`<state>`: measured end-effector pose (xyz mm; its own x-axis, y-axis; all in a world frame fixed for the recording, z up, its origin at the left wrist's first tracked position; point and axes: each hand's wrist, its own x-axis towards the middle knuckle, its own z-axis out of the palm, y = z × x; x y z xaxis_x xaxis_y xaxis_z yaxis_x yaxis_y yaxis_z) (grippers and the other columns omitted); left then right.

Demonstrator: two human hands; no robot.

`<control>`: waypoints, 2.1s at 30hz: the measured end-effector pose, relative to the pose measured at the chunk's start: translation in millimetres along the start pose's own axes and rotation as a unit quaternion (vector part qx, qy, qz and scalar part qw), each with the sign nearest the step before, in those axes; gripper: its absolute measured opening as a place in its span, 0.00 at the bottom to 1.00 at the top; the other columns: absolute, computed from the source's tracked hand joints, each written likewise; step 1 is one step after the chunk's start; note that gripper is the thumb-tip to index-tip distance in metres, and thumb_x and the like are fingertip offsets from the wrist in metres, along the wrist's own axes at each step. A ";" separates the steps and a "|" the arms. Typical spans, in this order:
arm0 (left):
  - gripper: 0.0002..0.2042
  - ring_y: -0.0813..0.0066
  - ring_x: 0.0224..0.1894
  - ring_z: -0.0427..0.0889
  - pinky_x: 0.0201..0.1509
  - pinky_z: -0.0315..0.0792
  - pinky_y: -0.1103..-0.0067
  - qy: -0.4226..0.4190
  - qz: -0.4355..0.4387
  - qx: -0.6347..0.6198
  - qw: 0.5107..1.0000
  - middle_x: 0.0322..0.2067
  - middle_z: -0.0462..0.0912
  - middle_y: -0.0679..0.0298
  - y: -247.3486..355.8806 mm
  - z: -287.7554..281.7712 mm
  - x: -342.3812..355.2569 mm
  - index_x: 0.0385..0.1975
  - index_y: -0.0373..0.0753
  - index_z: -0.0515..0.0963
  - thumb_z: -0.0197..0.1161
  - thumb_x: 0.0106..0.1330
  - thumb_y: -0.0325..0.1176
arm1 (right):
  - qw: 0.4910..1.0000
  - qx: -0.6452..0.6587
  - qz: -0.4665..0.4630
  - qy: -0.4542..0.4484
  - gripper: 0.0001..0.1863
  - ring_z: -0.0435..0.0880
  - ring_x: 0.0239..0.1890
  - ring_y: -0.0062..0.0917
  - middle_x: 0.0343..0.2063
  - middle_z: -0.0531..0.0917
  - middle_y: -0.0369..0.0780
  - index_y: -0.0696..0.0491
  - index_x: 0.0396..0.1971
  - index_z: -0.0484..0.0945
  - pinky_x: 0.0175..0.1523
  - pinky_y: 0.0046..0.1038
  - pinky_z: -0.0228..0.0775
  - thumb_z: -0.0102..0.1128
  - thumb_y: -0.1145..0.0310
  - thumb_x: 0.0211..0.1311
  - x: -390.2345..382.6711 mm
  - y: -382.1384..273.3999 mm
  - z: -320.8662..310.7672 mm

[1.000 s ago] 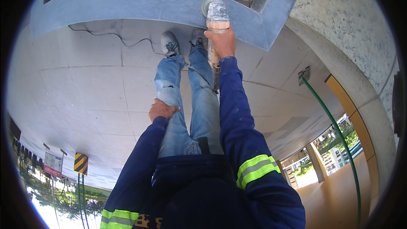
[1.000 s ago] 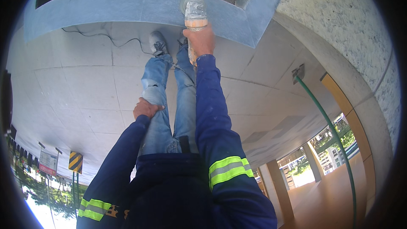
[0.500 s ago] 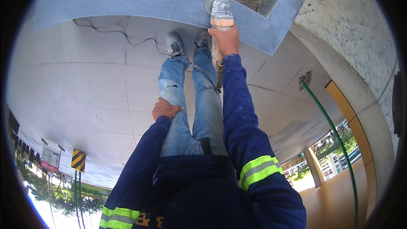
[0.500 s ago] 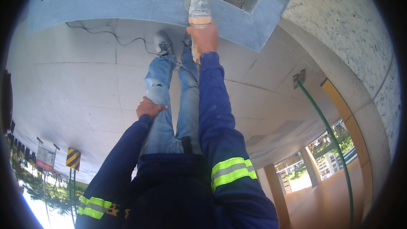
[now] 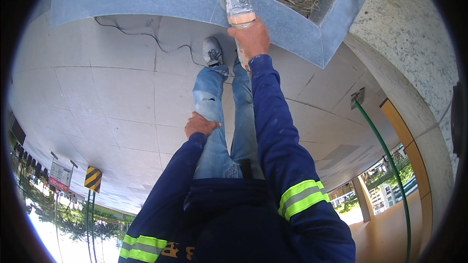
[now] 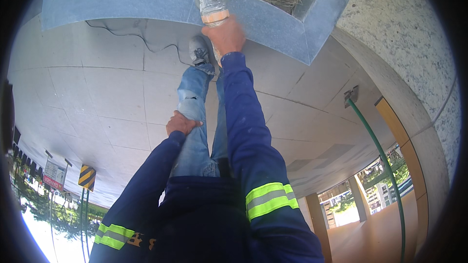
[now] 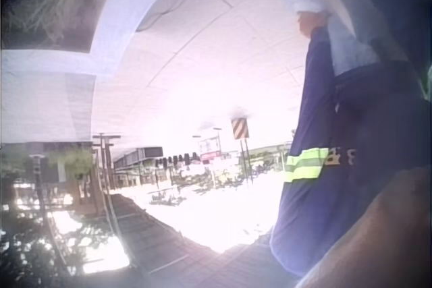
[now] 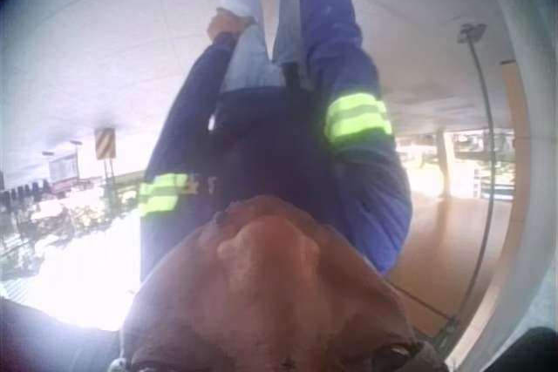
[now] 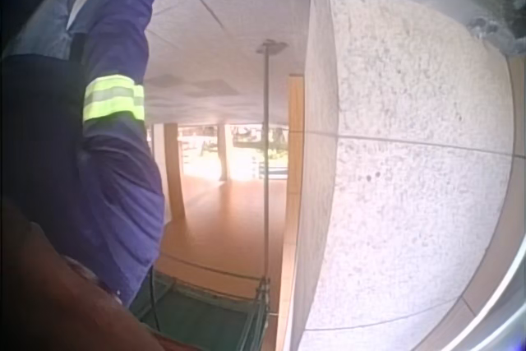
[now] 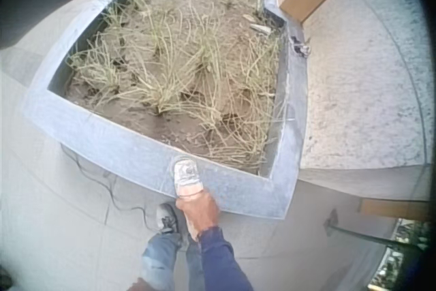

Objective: The person uses an angle grinder to smooth the edge of a curved concrete planter. They move the tool along the top edge and vertical face, generating dust as they work.

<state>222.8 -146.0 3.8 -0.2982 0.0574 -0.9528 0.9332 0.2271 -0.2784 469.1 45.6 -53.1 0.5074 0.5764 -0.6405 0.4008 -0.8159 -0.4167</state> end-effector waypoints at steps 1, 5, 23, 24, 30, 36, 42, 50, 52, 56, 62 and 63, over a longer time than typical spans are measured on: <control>0.52 0.50 0.58 0.87 0.62 0.81 0.64 0.003 -0.001 0.000 1.000 0.56 0.84 0.45 0.0 0.6 0.2 0.59 0.31 0.71 0.85 0.42 0.64 | 1.000 -0.004 0.000 -0.008 0.39 0.91 0.48 0.46 0.46 0.90 0.51 0.61 0.51 0.81 0.55 0.42 0.81 0.82 0.54 0.38 -2.2 0.8 0.2; 0.53 0.49 0.59 0.86 0.63 0.81 0.63 -0.010 0.004 0.001 1.000 0.56 0.84 0.45 -1.6 -0.7 1.6 0.60 0.30 0.70 0.84 0.42 0.65 | 0.999 0.023 0.034 -0.008 0.37 0.91 0.48 0.46 0.45 0.90 0.52 0.61 0.50 0.82 0.55 0.41 0.81 0.81 0.55 0.39 -14.0 9.0 -2.9; 0.48 0.43 0.66 0.75 0.70 0.71 0.58 0.126 0.445 -0.195 0.865 0.62 0.75 0.42 147.7 13.0 -38.8 0.70 0.30 0.65 0.82 0.55 0.50 | 0.899 0.399 0.086 0.156 0.25 0.88 0.42 0.32 0.42 0.88 0.44 0.61 0.48 0.83 0.50 0.34 0.79 0.79 0.69 0.49 -8.4 126.5 -52.0; 0.47 0.44 0.66 0.76 0.70 0.71 0.59 0.123 0.429 -0.190 0.874 0.62 0.76 0.42 152.8 13.6 -37.2 0.69 0.31 0.65 0.82 0.55 0.49 | 0.895 0.409 0.089 0.157 0.24 0.88 0.42 0.32 0.42 0.88 0.44 0.61 0.47 0.83 0.50 0.34 0.79 0.79 0.69 0.50 -10.6 126.4 -50.3; 0.44 0.37 0.56 0.84 0.61 0.77 0.56 0.042 0.346 -0.182 0.919 0.53 0.84 0.37 144.6 8.3 2.9 0.67 0.32 0.65 0.81 0.56 0.48 | 0.890 0.419 0.088 0.155 0.23 0.87 0.38 0.29 0.40 0.88 0.42 0.61 0.47 0.83 0.46 0.33 0.79 0.79 0.70 0.52 -13.0 115.7 -29.0; 0.32 0.39 0.52 0.87 0.56 0.79 0.58 0.072 0.397 -0.236 0.884 0.47 0.88 0.38 106.2 -30.6 49.6 0.57 0.29 0.75 0.79 0.60 0.43 | 0.918 0.352 0.103 0.151 0.28 0.90 0.40 0.33 0.42 0.89 0.45 0.61 0.48 0.82 0.47 0.35 0.82 0.82 0.63 0.48 -11.4 59.1 19.7; 0.23 0.44 0.52 0.88 0.56 0.79 0.63 0.089 0.408 -0.374 0.828 0.47 0.89 0.44 65.0 -52.1 69.5 0.57 0.31 0.77 0.71 0.63 0.29 | 0.958 0.233 0.139 0.088 0.41 0.90 0.47 0.52 0.44 0.88 0.56 0.63 0.52 0.75 0.55 0.46 0.81 0.82 0.51 0.43 -29.1 -12.4 49.1; 0.23 0.45 0.53 0.88 0.56 0.79 0.64 0.070 0.401 -0.428 0.807 0.47 0.89 0.45 60.4 -69.2 73.5 0.58 0.31 0.77 0.71 0.63 0.29 | 0.962 0.235 0.116 0.078 0.40 0.91 0.46 0.51 0.45 0.88 0.55 0.63 0.52 0.75 0.56 0.45 0.82 0.82 0.53 0.44 -23.4 -42.1 65.9; 0.23 0.44 0.52 0.88 0.56 0.79 0.63 0.072 0.412 -0.416 0.808 0.47 0.89 0.44 70.5 -72.7 71.5 0.58 0.31 0.77 0.71 0.63 0.30 | 0.958 0.241 0.126 0.087 0.39 0.91 0.46 0.51 0.45 0.88 0.55 0.63 0.52 0.76 0.55 0.45 0.82 0.82 0.54 0.45 -17.3 -38.3 56.5; 0.22 0.41 0.51 0.87 0.55 0.79 0.60 0.073 0.402 -0.366 0.836 0.45 0.89 0.43 85.8 -68.1 69.7 0.55 0.32 0.77 0.71 0.61 0.31 | 0.944 0.277 0.108 0.142 0.31 0.90 0.41 0.35 0.42 0.89 0.47 0.62 0.50 0.80 0.49 0.36 0.82 0.82 0.62 0.47 -6.1 -16.7 50.0; 0.22 0.38 0.50 0.87 0.54 0.79 0.58 0.086 0.377 -0.304 0.871 0.44 0.89 0.42 82.1 -65.4 64.0 0.54 0.33 0.77 0.71 0.61 0.32 | 0.927 0.338 0.100 0.124 0.37 0.90 0.48 0.47 0.46 0.88 0.53 0.64 0.52 0.77 0.56 0.43 0.80 0.83 0.57 0.46 -12.0 0.6 50.9; 0.22 0.38 0.50 0.87 0.54 0.79 0.58 0.077 0.373 -0.306 0.872 0.44 0.89 0.41 78.9 -63.9 65.7 0.54 0.33 0.77 0.71 0.61 0.32 | 0.928 0.334 0.098 0.131 0.38 0.90 0.48 0.47 0.46 0.88 0.53 0.64 0.52 0.77 0.56 0.43 0.80 0.83 0.57 0.46 -13.5 2.2 54.7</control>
<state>263.9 -62.2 -73.0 0.2800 0.5303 -0.8002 0.6111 0.5445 0.5746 421.4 33.5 -80.7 0.7234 0.3333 -0.6046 -0.2377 -0.7020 -0.6713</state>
